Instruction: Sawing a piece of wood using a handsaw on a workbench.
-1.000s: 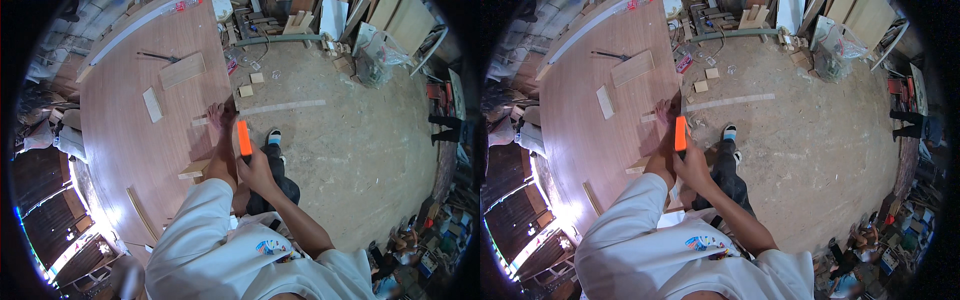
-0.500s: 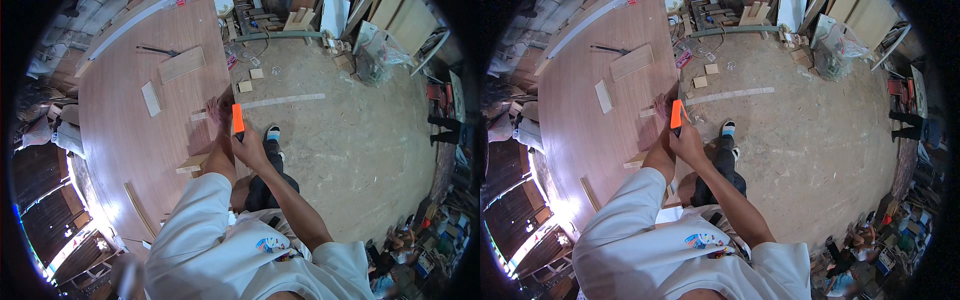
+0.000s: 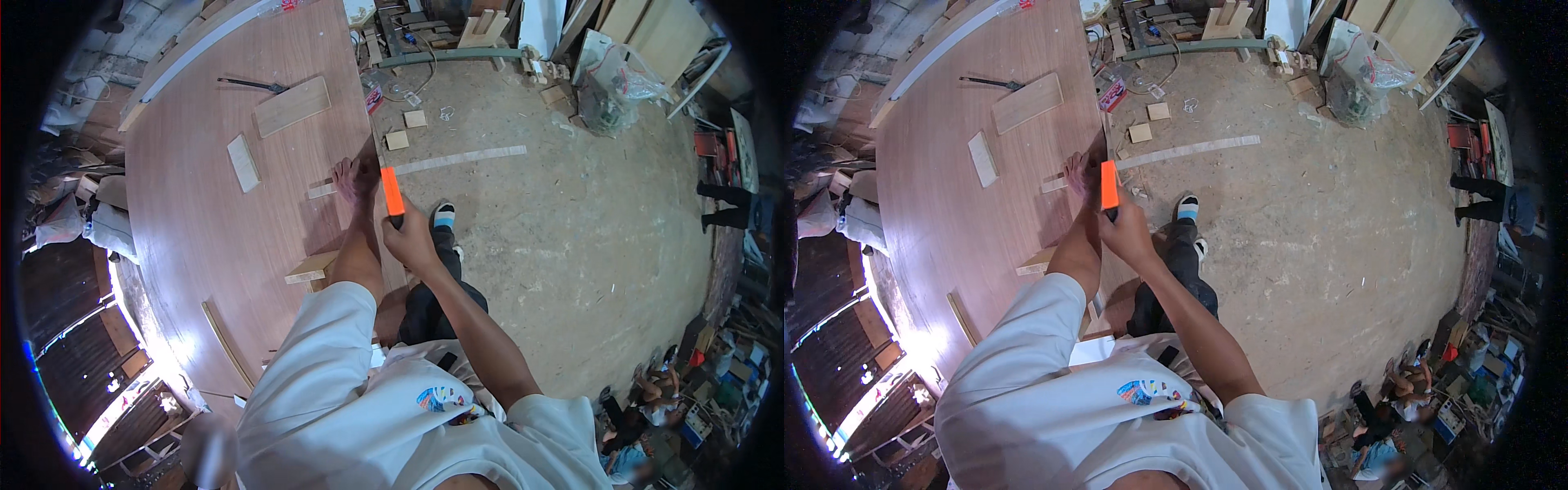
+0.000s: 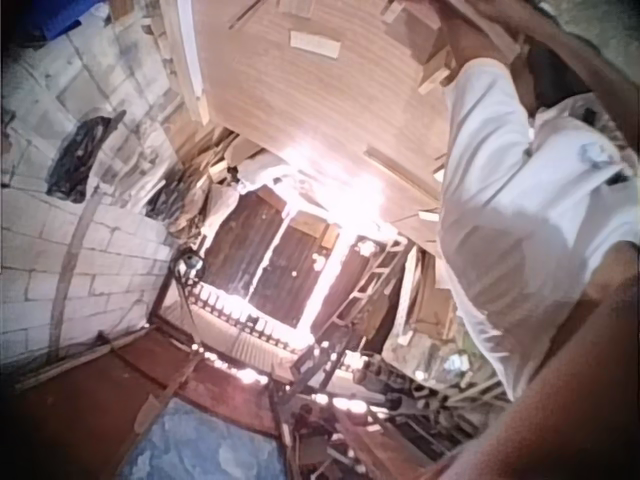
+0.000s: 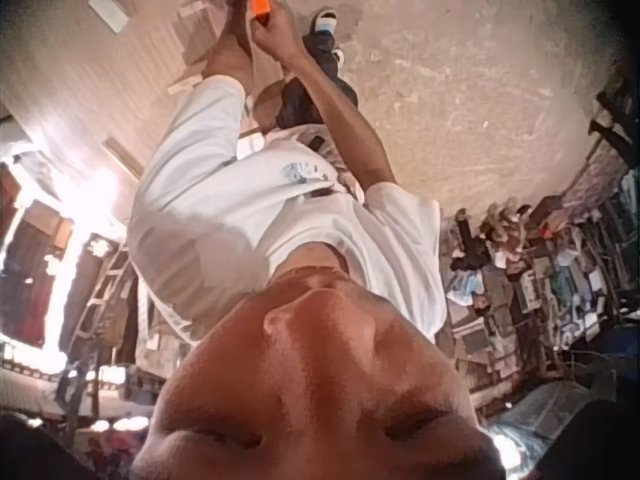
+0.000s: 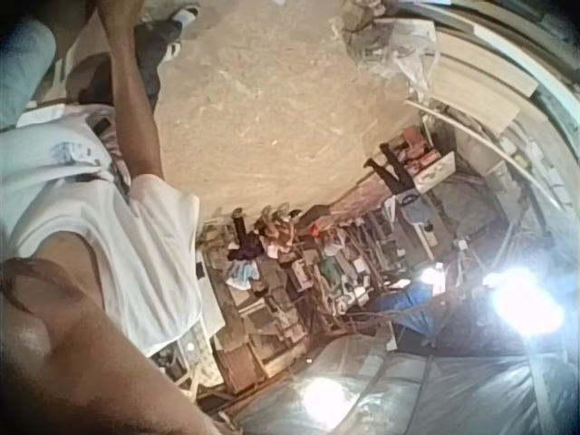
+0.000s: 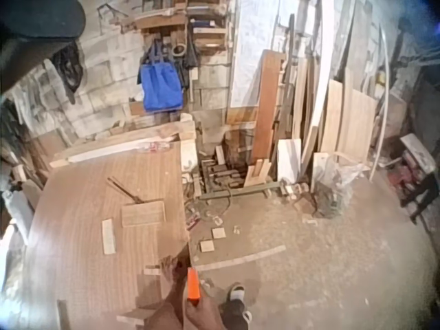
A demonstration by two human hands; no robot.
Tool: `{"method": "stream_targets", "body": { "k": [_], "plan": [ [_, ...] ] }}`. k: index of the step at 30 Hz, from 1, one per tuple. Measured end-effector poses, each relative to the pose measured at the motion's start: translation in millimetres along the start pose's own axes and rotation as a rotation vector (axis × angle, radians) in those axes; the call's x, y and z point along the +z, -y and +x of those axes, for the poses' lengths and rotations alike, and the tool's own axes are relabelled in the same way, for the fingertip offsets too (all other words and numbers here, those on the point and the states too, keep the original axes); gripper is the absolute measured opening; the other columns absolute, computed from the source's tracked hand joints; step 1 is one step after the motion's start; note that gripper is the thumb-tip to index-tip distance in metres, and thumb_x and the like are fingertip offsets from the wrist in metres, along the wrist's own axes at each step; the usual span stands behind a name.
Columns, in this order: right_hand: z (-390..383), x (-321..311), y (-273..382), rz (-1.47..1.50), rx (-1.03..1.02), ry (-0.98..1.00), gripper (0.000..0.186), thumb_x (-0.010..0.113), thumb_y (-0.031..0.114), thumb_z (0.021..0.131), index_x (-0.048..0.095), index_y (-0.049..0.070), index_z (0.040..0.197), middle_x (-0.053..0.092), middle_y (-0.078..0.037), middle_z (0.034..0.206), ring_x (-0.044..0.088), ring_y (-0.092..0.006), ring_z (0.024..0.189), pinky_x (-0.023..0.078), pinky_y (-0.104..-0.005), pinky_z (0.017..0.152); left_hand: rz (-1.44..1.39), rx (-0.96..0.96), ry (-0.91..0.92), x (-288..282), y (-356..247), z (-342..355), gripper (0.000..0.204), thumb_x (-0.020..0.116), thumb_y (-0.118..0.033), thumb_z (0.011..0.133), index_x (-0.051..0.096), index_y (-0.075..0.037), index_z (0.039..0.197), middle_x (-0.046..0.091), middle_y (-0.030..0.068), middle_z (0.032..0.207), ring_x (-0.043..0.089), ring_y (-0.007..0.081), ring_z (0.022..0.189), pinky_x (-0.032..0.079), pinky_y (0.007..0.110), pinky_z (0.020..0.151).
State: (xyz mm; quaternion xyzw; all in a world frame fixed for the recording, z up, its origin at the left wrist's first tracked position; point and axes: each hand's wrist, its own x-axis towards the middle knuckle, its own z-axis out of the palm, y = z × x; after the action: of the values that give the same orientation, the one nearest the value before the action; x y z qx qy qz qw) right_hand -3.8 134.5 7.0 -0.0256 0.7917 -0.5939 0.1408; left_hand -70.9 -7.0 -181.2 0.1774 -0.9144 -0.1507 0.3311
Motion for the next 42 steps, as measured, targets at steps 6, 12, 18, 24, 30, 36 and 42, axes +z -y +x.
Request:
{"method": "stream_targets", "body": {
  "k": [6, 12, 18, 24, 30, 36, 42],
  "plan": [
    [-54, -17, 58, 0.119, 0.079, 0.151, 0.023, 0.054, -0.002, 0.080, 0.052, -0.003, 0.103, 0.056, -0.018, 0.082, 0.056, -0.0194, 0.076, 0.046, -0.0329, 0.071, 0.080, -0.058, 0.068, -6, 30, -5, 0.016, 0.068, -0.021, 0.068, 0.057, -0.011, 0.064, 0.054, 0.0067, 0.076, 0.054, 0.0283, 0.079, 0.042, 0.042, 0.076],
    [-89, -36, 71, 0.259, 0.205, 0.233, 0.026, 0.052, -0.006, 0.079, 0.052, -0.003, 0.105, 0.056, -0.016, 0.090, 0.055, -0.0169, 0.083, 0.045, -0.0314, 0.075, 0.094, -0.082, 0.124, -18, 26, 1, 0.015, 0.068, -0.023, 0.069, 0.059, -0.011, 0.065, 0.056, 0.0061, 0.077, 0.054, 0.0274, 0.081, 0.042, 0.042, 0.077],
    [2, -2, 13, 0.041, 0.066, 0.089, 0.019, 0.056, -0.001, 0.079, 0.053, -0.003, 0.097, 0.051, -0.015, 0.072, 0.051, -0.0192, 0.068, 0.046, -0.0325, 0.068, 0.093, -0.026, 0.061, -3, 21, -1, 0.014, 0.068, -0.023, 0.069, 0.060, -0.012, 0.067, 0.056, 0.0057, 0.078, 0.054, 0.0270, 0.081, 0.042, 0.042, 0.078],
    [-15, -10, 11, 0.056, 0.068, 0.087, 0.021, 0.057, 0.001, 0.078, 0.052, -0.003, 0.099, 0.052, -0.014, 0.073, 0.053, -0.0188, 0.069, 0.045, -0.0321, 0.067, 0.089, 0.043, 0.134, -13, 20, -4, 0.013, 0.071, -0.021, 0.065, 0.060, -0.013, 0.069, 0.054, 0.0053, 0.074, 0.054, 0.0270, 0.078, 0.041, 0.042, 0.076],
    [-89, -41, 102, 0.166, 0.070, 0.234, 0.026, 0.054, -0.002, 0.081, 0.050, -0.003, 0.107, 0.055, -0.012, 0.080, 0.054, -0.0170, 0.073, 0.046, -0.0320, 0.071, -0.011, 0.053, 0.020, -14, 24, 1, 0.013, 0.071, -0.021, 0.063, 0.061, -0.014, 0.068, 0.053, 0.0058, 0.073, 0.054, 0.0277, 0.076, 0.041, 0.042, 0.077],
    [-112, -64, 115, 0.162, 0.284, 0.291, 0.035, 0.055, -0.002, 0.083, 0.045, -0.004, 0.117, 0.060, -0.021, 0.080, 0.066, -0.0293, 0.076, 0.049, -0.0344, 0.070, 0.105, -0.041, 0.197, -13, 19, -4, 0.020, 0.065, -0.028, 0.070, 0.061, -0.010, 0.063, 0.057, 0.0089, 0.080, 0.054, 0.0289, 0.084, 0.040, 0.042, 0.084],
    [-106, -74, 118, 0.175, 0.318, 0.236, 0.018, 0.052, -0.005, 0.083, 0.051, -0.001, 0.101, 0.049, -0.006, 0.081, 0.048, -0.0108, 0.077, 0.041, -0.0263, 0.069, 0.118, -0.084, 0.250, -11, 20, -4, 0.021, 0.064, -0.029, 0.071, 0.062, -0.010, 0.063, 0.057, 0.0092, 0.081, 0.054, 0.0289, 0.087, 0.039, 0.042, 0.087]
  ]
}}
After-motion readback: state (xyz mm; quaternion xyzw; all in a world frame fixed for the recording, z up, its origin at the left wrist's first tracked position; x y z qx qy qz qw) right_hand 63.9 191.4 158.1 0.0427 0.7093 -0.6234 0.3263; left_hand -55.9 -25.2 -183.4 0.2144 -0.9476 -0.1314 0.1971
